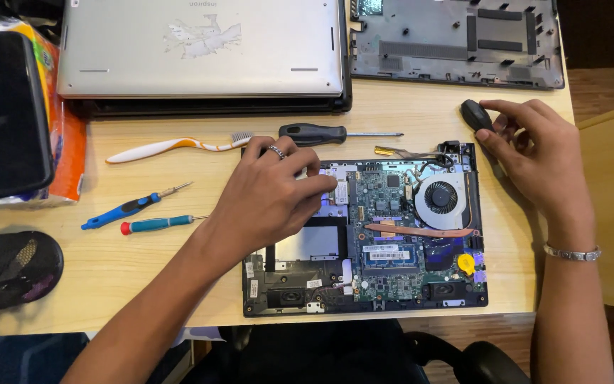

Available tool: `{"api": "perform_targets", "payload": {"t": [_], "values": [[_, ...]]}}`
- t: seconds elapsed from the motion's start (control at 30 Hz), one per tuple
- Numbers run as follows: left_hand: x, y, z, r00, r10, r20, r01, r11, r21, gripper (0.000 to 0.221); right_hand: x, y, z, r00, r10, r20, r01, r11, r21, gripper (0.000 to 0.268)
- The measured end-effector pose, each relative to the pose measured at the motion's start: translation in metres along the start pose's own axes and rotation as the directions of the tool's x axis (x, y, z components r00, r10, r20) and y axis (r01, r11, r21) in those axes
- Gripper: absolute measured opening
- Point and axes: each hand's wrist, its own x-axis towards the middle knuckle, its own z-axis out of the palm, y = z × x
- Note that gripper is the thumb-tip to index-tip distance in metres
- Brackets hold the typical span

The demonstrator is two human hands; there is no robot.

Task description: Connecting internal ribbon cables to a motherboard and reassembling the laptop chassis.

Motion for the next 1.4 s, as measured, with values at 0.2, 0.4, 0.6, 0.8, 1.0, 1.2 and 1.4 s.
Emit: {"api": "perform_targets", "payload": {"t": [0.2,0.4,0.6,0.8,1.0,1.2,1.4], "values": [[-0.003,-0.009,0.006,0.998,-0.047,-0.029,0.040,0.981,-0.188,0.009,0.000,0.003,0.000,1.000,-0.023,0.002,0.023,1.000,-0.011,0.038],[-0.001,-0.005,0.002,0.998,-0.053,-0.028,0.047,0.986,-0.161,0.011,0.001,0.007,0.000,0.999,-0.043,0.000,0.043,0.999,0.007,0.036],[0.000,-0.001,0.002,0.999,-0.039,-0.004,0.038,0.996,-0.078,0.009,0.001,0.003,-0.001,1.000,-0.004,0.017,0.004,1.000,-0.003,0.039],[-0.001,-0.005,0.006,0.991,-0.060,-0.118,0.035,0.977,-0.209,0.009,0.001,0.005,-0.001,1.000,-0.022,0.018,0.023,0.999,-0.029,0.039],[-0.001,-0.004,0.003,0.998,-0.025,-0.052,0.017,0.988,-0.156,0.014,0.002,0.007,-0.001,0.999,-0.010,0.031,0.011,0.999,-0.030,0.039],[0.000,0.001,-0.004,1.000,0.001,-0.008,-0.001,0.998,-0.060,0.014,0.000,0.009,-0.001,0.999,-0.051,0.015,0.051,0.999,-0.018,0.037],[-0.001,-0.006,-0.001,0.999,0.019,-0.032,-0.022,0.992,-0.123,0.017,0.000,0.013,0.001,0.998,-0.063,0.004,0.063,0.997,-0.040,0.037]]}}
